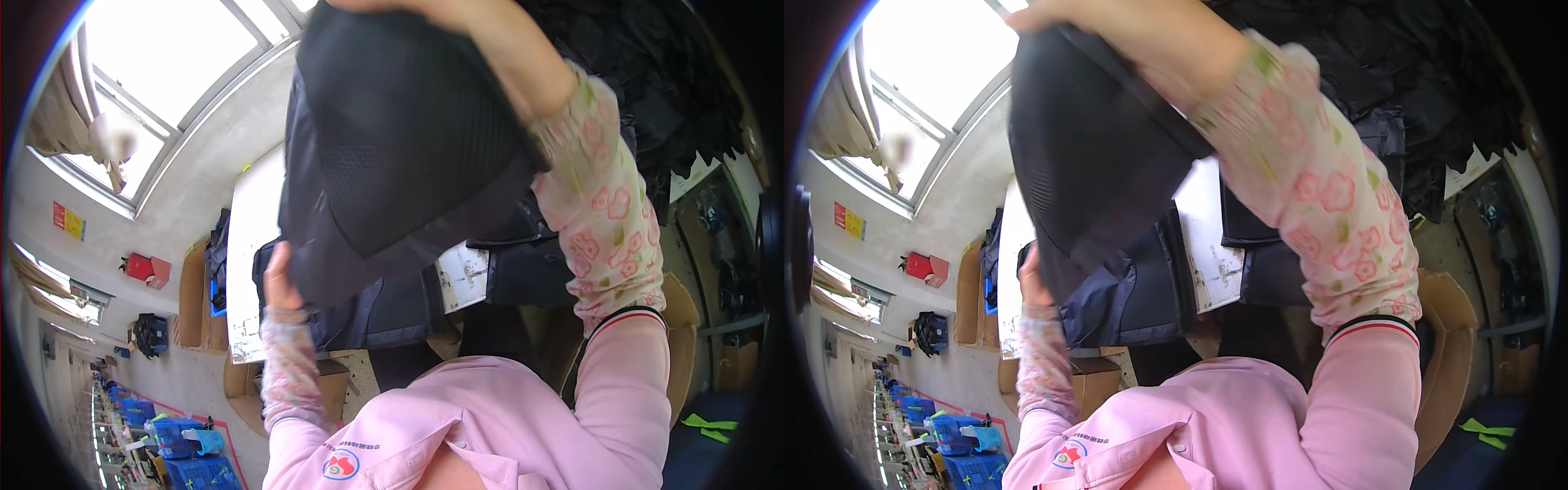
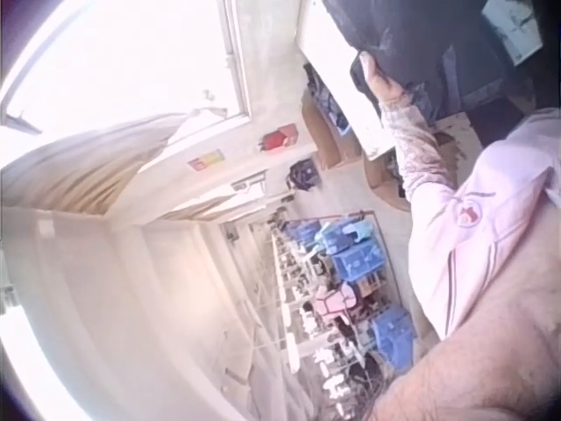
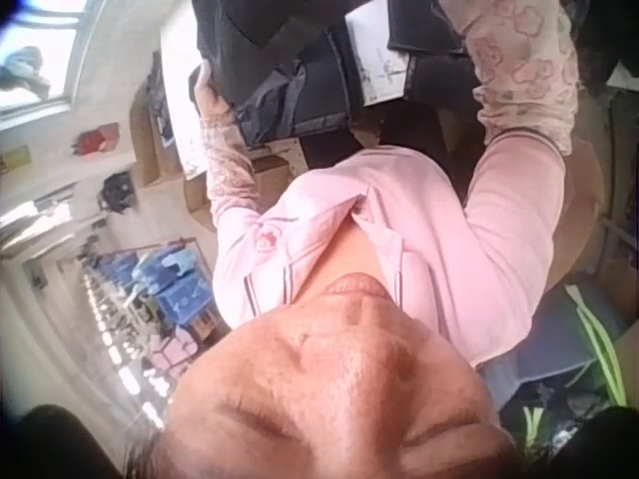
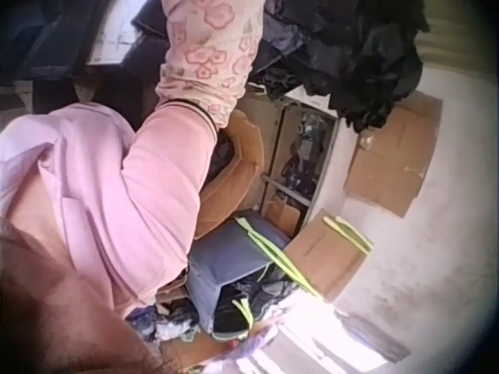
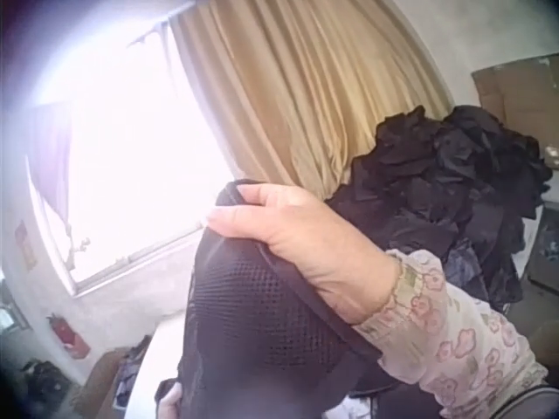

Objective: Sorting and inspecting black fabric panels or padded garment pieces at a workstation.

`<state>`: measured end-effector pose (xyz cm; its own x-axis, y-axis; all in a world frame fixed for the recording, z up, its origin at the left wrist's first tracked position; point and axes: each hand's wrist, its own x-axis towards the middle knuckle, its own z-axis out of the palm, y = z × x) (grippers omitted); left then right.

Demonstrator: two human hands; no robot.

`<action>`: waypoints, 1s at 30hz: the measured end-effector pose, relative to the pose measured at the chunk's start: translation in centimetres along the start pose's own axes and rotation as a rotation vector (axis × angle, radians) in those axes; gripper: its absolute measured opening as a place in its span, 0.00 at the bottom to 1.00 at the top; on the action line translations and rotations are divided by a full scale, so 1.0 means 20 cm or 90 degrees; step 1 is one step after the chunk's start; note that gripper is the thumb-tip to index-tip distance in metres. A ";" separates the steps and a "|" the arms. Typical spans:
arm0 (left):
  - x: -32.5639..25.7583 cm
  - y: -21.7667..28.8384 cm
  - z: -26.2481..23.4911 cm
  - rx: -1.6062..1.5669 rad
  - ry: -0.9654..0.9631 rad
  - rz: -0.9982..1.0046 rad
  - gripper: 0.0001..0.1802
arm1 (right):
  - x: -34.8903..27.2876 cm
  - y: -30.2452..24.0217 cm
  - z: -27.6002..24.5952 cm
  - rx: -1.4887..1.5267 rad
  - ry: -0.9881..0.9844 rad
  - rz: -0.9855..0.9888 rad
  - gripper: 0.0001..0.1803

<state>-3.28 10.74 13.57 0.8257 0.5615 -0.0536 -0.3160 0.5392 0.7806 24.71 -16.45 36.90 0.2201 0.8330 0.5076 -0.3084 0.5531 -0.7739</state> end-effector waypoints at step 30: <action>-0.21 -0.75 0.07 1.252 -0.283 0.120 0.48 | -0.84 1.29 -0.97 -0.840 0.416 0.180 0.14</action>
<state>-1.33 -0.52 3.01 0.9816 0.1901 -0.0190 0.1885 -0.9475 0.2583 30.99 -16.48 1.00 0.7709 0.5570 0.3089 0.5457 -0.3276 -0.7713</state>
